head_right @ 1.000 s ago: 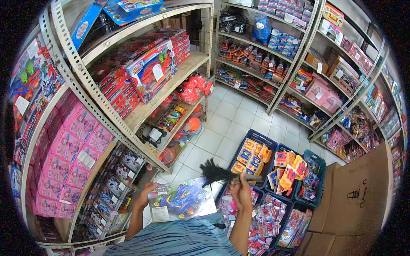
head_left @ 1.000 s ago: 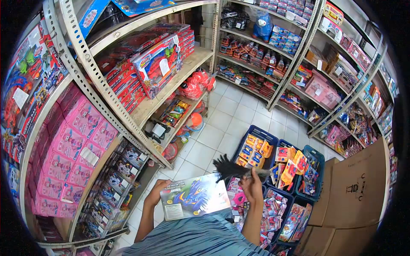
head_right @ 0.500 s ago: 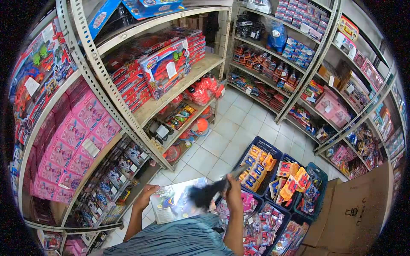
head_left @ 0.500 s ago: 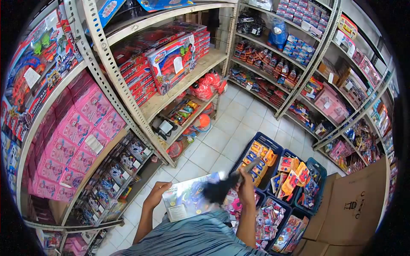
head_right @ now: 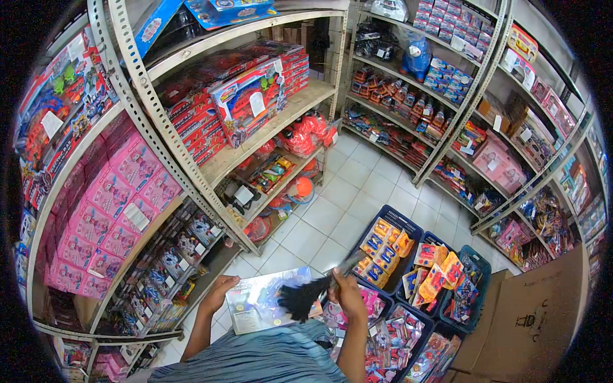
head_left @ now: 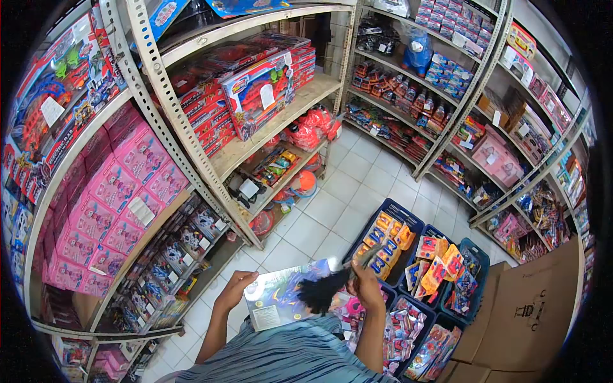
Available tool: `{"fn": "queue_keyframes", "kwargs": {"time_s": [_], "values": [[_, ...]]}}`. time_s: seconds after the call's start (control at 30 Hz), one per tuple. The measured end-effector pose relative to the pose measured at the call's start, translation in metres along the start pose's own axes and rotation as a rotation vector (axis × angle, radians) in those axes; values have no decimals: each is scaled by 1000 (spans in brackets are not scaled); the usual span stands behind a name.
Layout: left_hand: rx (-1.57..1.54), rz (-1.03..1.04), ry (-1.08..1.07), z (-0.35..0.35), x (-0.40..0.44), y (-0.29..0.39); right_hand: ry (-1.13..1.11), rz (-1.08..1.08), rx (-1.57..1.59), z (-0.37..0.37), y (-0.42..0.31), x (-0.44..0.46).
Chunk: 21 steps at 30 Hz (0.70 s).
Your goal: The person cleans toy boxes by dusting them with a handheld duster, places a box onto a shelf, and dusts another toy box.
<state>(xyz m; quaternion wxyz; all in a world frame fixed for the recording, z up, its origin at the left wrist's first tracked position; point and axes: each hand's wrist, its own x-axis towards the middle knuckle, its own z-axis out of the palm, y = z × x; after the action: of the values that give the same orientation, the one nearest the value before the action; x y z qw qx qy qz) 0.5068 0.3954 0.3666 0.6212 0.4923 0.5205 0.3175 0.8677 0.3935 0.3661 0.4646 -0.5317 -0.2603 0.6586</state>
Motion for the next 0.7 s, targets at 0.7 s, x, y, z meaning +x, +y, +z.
{"fn": "queue_keyframes", "kwargs": {"time_s": [0.7], "values": [[78,81,9,33,30,11,105,3,162,-37,23,9]]}}
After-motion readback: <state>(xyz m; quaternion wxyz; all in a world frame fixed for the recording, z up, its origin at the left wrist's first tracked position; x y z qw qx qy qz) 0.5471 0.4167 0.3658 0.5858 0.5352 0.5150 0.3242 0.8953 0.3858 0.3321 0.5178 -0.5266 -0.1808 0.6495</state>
